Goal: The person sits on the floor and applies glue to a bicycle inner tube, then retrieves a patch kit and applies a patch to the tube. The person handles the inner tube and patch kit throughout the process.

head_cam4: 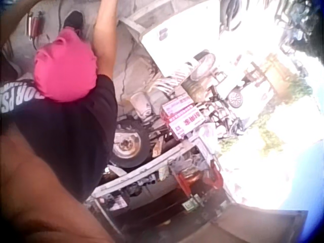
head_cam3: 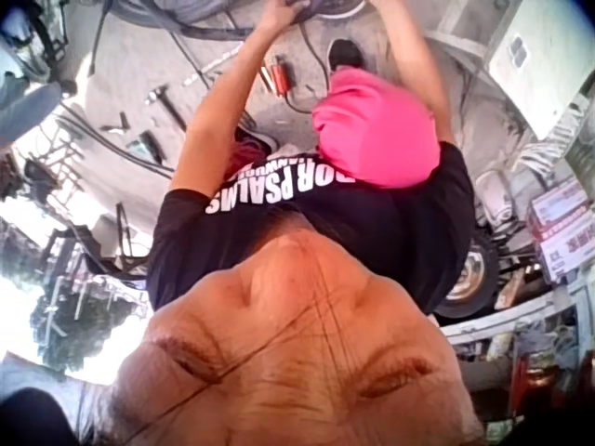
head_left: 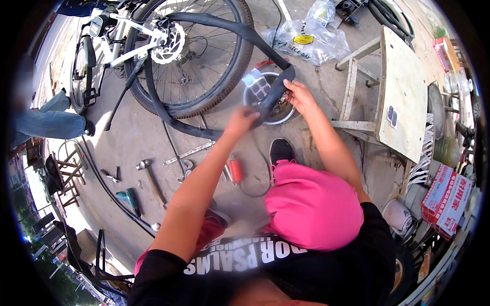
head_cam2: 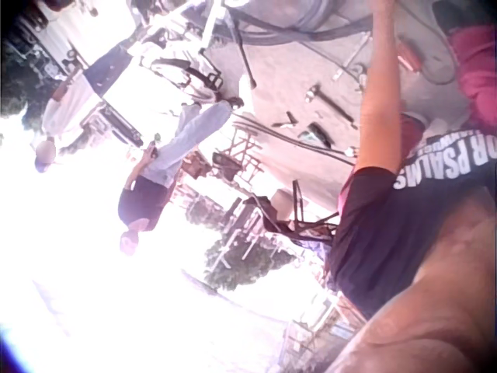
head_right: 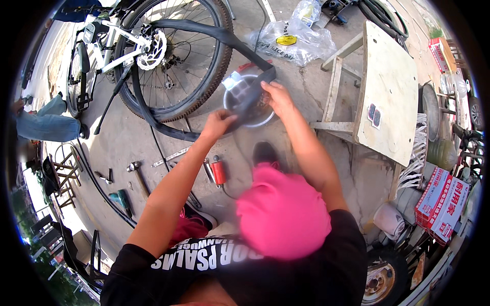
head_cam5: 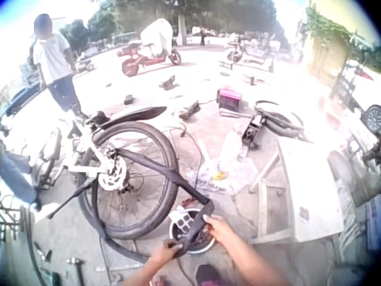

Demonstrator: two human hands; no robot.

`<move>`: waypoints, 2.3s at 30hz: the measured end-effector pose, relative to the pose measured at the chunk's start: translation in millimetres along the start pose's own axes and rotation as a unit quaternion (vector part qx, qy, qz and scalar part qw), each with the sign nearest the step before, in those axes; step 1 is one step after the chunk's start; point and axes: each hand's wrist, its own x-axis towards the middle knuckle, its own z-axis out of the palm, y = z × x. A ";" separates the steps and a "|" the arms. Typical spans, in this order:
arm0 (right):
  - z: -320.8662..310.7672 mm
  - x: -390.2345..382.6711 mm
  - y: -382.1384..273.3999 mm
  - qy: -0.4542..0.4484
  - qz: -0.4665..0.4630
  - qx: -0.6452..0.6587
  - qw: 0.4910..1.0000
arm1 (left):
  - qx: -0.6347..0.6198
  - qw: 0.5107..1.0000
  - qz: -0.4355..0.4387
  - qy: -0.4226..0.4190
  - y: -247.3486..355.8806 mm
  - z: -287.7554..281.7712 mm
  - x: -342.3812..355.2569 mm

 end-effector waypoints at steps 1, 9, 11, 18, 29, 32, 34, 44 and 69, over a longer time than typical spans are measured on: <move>7.1 -9.2 -7.3 -0.031 -0.023 0.020 0.999 | -0.054 0.998 -0.008 -0.008 16.4 -12.8 -13.9; 74.7 -124.2 -38.7 -0.176 -0.013 0.180 0.968 | -0.187 0.982 -0.022 0.011 80.0 -66.4 -117.4; 82.2 -142.8 -39.5 -0.171 0.028 0.184 0.968 | -0.168 0.985 -0.027 0.003 79.2 -67.1 -135.4; 69.5 -135.7 -11.8 -0.125 -0.138 -0.079 0.979 | -0.099 0.994 -0.035 0.009 57.6 -63.1 -162.5; 72.0 -140.2 -9.7 -0.192 -0.170 0.000 0.967 | -0.069 0.997 -0.022 -0.010 47.6 -63.9 -157.3; 70.3 -138.6 -7.2 -0.199 -0.170 0.011 0.965 | -0.070 0.997 -0.036 0.004 54.0 -63.1 -158.5; 69.2 -138.4 -5.4 -0.197 -0.163 0.012 0.967 | -0.062 0.997 -0.036 0.012 59.8 -65.4 -160.3; 73.5 -141.4 -7.0 -0.218 -0.138 0.004 0.966 | -0.102 0.994 -0.006 0.035 52.8 -65.8 -159.8; 77.1 -141.1 -2.0 -0.140 -0.116 -0.048 0.982 | -0.245 0.968 -0.046 -0.026 31.2 -73.2 -154.6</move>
